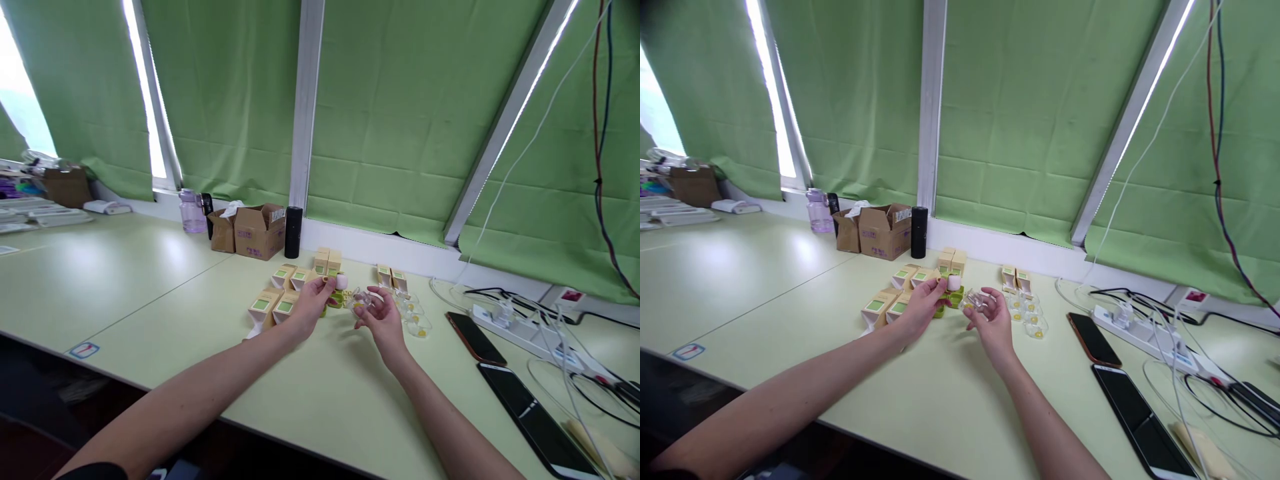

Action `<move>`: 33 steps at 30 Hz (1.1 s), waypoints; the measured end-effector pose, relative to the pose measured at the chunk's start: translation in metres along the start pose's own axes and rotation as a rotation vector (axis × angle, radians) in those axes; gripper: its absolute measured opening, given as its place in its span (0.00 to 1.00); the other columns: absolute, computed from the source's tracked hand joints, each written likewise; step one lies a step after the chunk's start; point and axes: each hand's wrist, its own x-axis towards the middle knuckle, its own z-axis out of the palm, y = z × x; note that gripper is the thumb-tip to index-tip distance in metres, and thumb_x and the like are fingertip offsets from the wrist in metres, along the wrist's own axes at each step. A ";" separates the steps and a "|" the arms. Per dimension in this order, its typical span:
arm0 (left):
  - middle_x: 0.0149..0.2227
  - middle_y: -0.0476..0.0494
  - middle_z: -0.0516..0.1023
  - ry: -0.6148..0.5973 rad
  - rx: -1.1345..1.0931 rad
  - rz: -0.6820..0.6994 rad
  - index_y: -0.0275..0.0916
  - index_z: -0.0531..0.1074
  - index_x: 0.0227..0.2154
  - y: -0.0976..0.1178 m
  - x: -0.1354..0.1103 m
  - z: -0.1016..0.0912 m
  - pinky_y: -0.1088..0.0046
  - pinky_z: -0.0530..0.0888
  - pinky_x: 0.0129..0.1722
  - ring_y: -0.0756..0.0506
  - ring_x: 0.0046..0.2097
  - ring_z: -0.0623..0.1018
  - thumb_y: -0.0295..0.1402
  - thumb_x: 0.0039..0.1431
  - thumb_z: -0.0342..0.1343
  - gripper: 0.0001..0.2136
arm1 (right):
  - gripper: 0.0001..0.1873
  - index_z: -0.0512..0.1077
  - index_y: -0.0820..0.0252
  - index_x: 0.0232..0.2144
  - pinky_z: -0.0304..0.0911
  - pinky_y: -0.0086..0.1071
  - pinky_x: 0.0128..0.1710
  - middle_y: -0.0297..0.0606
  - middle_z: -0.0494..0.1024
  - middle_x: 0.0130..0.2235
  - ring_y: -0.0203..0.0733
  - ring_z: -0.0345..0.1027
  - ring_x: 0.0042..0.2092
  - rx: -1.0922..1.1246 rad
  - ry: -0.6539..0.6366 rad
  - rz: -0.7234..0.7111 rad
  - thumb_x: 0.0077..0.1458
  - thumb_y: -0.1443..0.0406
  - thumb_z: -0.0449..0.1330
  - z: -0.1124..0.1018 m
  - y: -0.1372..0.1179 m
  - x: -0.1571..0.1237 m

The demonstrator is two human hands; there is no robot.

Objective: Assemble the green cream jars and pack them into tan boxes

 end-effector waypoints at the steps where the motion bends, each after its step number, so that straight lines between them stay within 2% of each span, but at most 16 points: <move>1: 0.37 0.42 0.80 0.004 0.005 0.005 0.35 0.79 0.37 0.001 0.000 0.001 0.72 0.75 0.36 0.47 0.37 0.77 0.59 0.53 0.71 0.28 | 0.37 0.69 0.51 0.50 0.75 0.34 0.28 0.39 0.82 0.46 0.45 0.77 0.41 -0.043 0.015 -0.046 0.40 0.55 0.81 0.000 0.002 -0.002; 4: 0.38 0.42 0.80 0.013 0.014 0.014 0.36 0.79 0.38 0.005 -0.001 0.004 0.72 0.75 0.37 0.48 0.37 0.77 0.58 0.52 0.72 0.27 | 0.32 0.72 0.50 0.50 0.75 0.34 0.34 0.40 0.80 0.51 0.46 0.74 0.47 -0.176 0.029 -0.148 0.43 0.60 0.79 -0.002 0.007 -0.007; 8: 0.40 0.43 0.81 0.002 -0.010 0.031 0.37 0.79 0.37 0.015 -0.001 0.011 0.72 0.75 0.38 0.48 0.39 0.77 0.54 0.52 0.73 0.24 | 0.29 0.74 0.50 0.50 0.76 0.36 0.40 0.42 0.79 0.55 0.48 0.73 0.51 -0.233 -0.009 -0.162 0.46 0.62 0.77 -0.003 0.010 -0.010; 11: 0.40 0.43 0.80 -0.015 -0.046 0.030 0.37 0.80 0.37 0.022 -0.001 0.017 0.72 0.74 0.39 0.48 0.39 0.76 0.53 0.51 0.74 0.24 | 0.31 0.72 0.51 0.52 0.76 0.36 0.38 0.42 0.81 0.52 0.47 0.76 0.48 -0.168 -0.014 -0.120 0.47 0.58 0.77 -0.002 0.011 -0.010; 14: 0.40 0.43 0.80 -0.024 -0.058 0.014 0.36 0.79 0.36 0.023 -0.002 0.019 0.72 0.73 0.38 0.48 0.39 0.76 0.53 0.51 0.74 0.24 | 0.32 0.70 0.52 0.52 0.73 0.32 0.29 0.40 0.82 0.47 0.41 0.78 0.34 -0.104 0.001 -0.072 0.49 0.51 0.76 0.000 0.009 -0.010; 16: 0.38 0.43 0.80 -0.038 -0.048 -0.003 0.35 0.79 0.36 0.019 -0.004 0.017 0.72 0.73 0.39 0.48 0.38 0.76 0.54 0.52 0.73 0.24 | 0.33 0.70 0.52 0.51 0.73 0.33 0.26 0.40 0.83 0.46 0.40 0.78 0.29 -0.050 0.013 -0.027 0.49 0.48 0.76 0.000 0.006 -0.010; 20: 0.38 0.41 0.81 -0.062 0.001 -0.029 0.35 0.80 0.37 0.006 -0.008 0.010 0.70 0.73 0.41 0.46 0.39 0.77 0.56 0.54 0.71 0.26 | 0.33 0.74 0.53 0.49 0.78 0.37 0.31 0.39 0.84 0.45 0.46 0.83 0.34 0.129 0.001 0.072 0.46 0.49 0.79 0.001 0.000 -0.012; 25: 0.38 0.41 0.81 -0.064 0.113 -0.006 0.35 0.80 0.38 -0.003 -0.012 0.004 0.70 0.72 0.41 0.46 0.38 0.77 0.59 0.55 0.69 0.28 | 0.28 0.77 0.52 0.49 0.79 0.38 0.35 0.41 0.86 0.46 0.50 0.85 0.39 0.340 -0.085 0.107 0.52 0.47 0.76 0.001 0.000 -0.016; 33: 0.41 0.40 0.83 -0.083 0.210 0.029 0.36 0.79 0.39 -0.002 -0.017 0.006 0.67 0.75 0.43 0.43 0.41 0.79 0.61 0.56 0.67 0.29 | 0.25 0.78 0.52 0.51 0.79 0.43 0.43 0.42 0.86 0.48 0.53 0.85 0.43 0.380 -0.148 0.095 0.58 0.47 0.72 0.001 0.002 -0.019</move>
